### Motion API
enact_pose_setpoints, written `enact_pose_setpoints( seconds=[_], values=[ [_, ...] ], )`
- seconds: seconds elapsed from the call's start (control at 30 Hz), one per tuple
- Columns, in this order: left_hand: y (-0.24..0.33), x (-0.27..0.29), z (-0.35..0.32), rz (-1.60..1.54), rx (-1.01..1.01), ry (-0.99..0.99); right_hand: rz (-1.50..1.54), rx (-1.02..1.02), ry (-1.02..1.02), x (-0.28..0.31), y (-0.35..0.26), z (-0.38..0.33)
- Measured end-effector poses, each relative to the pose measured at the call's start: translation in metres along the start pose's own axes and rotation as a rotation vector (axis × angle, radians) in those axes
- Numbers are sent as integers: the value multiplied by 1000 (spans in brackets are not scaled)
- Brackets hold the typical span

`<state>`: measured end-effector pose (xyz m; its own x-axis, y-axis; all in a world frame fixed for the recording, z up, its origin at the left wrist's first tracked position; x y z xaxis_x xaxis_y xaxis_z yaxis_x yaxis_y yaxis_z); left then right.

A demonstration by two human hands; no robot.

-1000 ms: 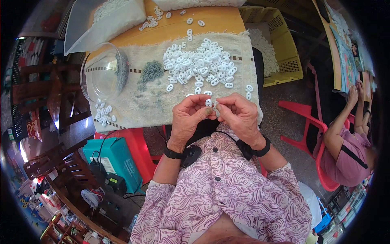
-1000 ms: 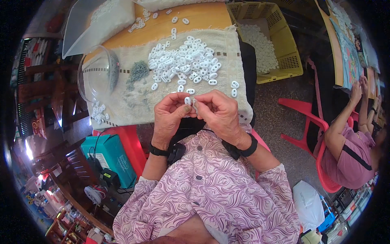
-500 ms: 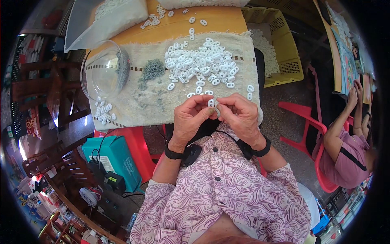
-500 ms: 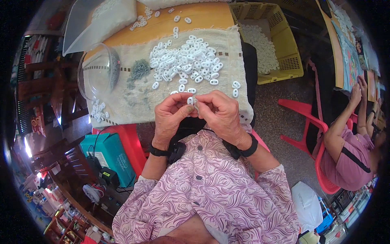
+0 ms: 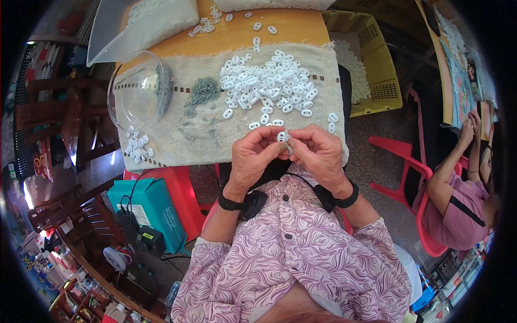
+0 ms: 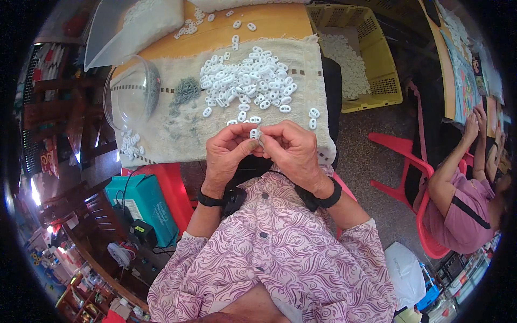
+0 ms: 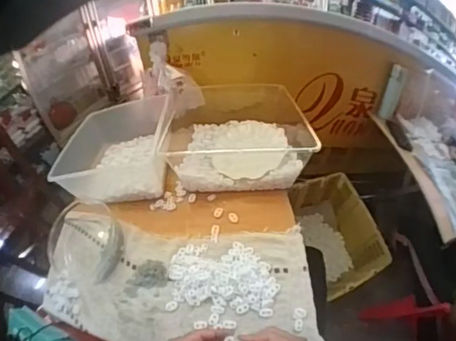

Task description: Manually inserting small grey pins into white plastic bases on a workbench.

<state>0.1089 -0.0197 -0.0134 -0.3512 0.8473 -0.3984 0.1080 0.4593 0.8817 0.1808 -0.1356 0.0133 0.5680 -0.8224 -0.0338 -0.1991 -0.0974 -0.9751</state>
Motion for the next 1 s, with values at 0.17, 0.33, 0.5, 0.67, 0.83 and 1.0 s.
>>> enact_pose_setpoints(
  seconds=[0.17,0.33,0.5,0.67,0.83,1.0],
  values=[
    [0,1,0,4,0,-5,43,-36,-8,-1,4,-1],
    [2,0,0,-4,-4,-9,73,-65,-1,-1,4,-2],
    [2,1,-1,1,-13,-4,101,-67,0,-3,2,-2],
    [3,1,-1,12,-11,-5,73,-66,2,-2,4,-3],
    [1,1,0,-34,-16,-3,97,-91,-14,-4,5,-2],
    [-2,1,1,-77,1,-29,111,-27,-13,-5,-3,-1]
  ],
)
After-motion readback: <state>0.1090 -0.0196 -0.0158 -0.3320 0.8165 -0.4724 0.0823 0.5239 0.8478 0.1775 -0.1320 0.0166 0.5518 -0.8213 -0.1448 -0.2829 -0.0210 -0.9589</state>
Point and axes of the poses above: each hand's wrist, its own z-axis towards the middle knuckle, its own x-axis out of the back of the hand, y = z × x, the point moved 9 cm from there along z, towards the middle knuckle, and after that the axes turned 2 degrees about -x, right-handed, at the moved point
